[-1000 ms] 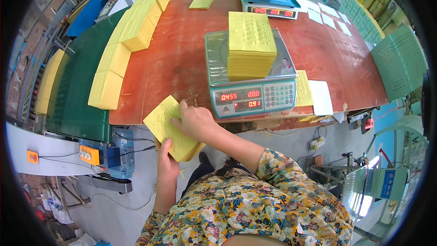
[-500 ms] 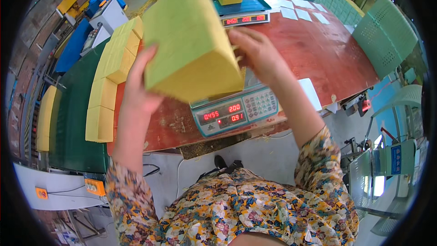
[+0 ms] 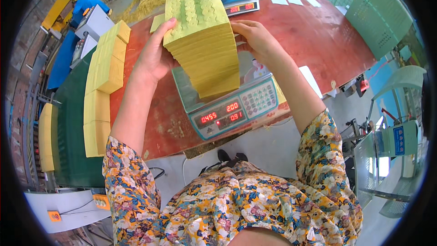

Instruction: Stack, weigh, and apply elastic bands to yellow paper products in a paper mill or factory setting.

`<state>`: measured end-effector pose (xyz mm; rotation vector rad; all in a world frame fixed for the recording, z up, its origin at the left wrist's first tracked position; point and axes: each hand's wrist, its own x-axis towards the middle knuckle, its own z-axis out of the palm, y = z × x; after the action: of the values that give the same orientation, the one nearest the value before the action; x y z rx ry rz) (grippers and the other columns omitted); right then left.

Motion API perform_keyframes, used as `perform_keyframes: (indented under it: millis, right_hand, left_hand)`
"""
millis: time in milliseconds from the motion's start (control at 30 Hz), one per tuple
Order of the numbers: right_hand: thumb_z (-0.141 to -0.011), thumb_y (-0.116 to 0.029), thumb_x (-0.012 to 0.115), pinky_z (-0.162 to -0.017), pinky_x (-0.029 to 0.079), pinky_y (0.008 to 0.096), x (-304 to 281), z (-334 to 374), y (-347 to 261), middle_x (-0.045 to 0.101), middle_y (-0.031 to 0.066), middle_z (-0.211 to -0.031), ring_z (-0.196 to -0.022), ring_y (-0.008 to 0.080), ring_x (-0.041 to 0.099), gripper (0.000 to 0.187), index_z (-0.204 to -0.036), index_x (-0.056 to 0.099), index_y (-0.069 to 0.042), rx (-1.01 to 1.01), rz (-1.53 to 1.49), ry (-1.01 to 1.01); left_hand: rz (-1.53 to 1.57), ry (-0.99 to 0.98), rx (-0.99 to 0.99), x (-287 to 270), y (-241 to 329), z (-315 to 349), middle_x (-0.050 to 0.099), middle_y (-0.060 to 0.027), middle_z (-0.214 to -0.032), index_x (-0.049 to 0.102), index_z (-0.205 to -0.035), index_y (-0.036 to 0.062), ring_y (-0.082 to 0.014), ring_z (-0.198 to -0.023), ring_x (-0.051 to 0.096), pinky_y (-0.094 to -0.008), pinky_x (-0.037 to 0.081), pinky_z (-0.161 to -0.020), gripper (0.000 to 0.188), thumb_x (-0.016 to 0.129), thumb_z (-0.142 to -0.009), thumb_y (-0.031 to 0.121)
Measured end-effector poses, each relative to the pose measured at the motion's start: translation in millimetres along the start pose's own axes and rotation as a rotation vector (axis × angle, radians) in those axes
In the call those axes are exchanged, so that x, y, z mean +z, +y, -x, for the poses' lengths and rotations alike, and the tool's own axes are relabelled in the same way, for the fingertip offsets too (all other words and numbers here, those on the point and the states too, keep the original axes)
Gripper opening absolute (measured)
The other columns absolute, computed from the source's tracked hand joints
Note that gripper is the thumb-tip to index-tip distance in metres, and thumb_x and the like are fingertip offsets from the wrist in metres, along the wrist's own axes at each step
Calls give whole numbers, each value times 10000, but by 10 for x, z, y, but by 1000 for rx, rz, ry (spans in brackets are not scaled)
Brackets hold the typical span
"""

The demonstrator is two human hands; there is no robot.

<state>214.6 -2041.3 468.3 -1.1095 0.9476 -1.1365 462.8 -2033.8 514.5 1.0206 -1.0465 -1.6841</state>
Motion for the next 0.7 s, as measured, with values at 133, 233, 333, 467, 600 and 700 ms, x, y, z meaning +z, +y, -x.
perform_keyframes:
  millis: [133, 233, 333, 467, 600, 700]
  right_hand:
    - [-957, -273, 574, -769, 495, 312, 20, -37, 33, 683, 81, -1042, -884, 162, 624, 351, -1175, 652, -10, -11, 6, -4]
    - [-954, -287, 580, -785, 493, 319, 0, -58, 103, 683, 85, -1078, -922, 169, 623, 376, -1193, 648, -4, -44, 86, -10]
    - [-953, -303, 586, -805, 491, 322, -66, -30, 177, 681, 84, -1114, -971, 176, 624, 404, -1215, 640, -1, -77, 188, 15]
    - [-972, -379, 555, -902, 463, 329, -85, -33, 411, 629, 81, -1240, -1127, 185, 588, 490, -1291, 590, -10, -148, 27, 43]
    - [-1006, -511, 421, -1057, 354, 344, -115, -93, 708, 478, 64, -1437, -1298, 193, 455, 619, -1426, 454, -57, -200, -191, 109]
    - [-1006, -546, 396, -1045, 376, 341, 341, 60, 590, 493, 73, -1418, -1276, 194, 469, 634, -1421, 462, -71, -251, 72, 166]
  left_hand:
    - [-64, 12, 1, -63, -14, -12, 579, -56, -1254, 533, -1329, 142, -205, -1126, 555, -425, 495, -847, 685, 671, -805, 562]
    - [-110, 8, -1, -105, -21, 19, 584, -52, -1239, 550, -1311, 142, -195, -1115, 555, -400, 491, -827, 664, 640, -823, 583]
    - [-189, 22, 51, -117, -89, -16, 574, -56, -1267, 536, -1331, 136, -195, -1143, 537, -399, 465, -864, 652, 569, -875, 600]
    - [-105, 21, 205, -275, -292, -135, 514, -74, -1392, 447, -1425, 103, -205, -1231, 486, -412, 388, -987, 709, 411, -956, 634]
    - [71, 161, 353, -96, -678, -131, 536, -78, -1358, 464, -1396, 63, -195, -1226, 526, -381, 450, -1004, 538, 515, -984, 406]
    - [202, 252, 258, -69, -1085, -283, 596, -75, -1242, 513, -1323, 55, -195, -1121, 590, -379, 516, -907, 467, 531, -975, 366]
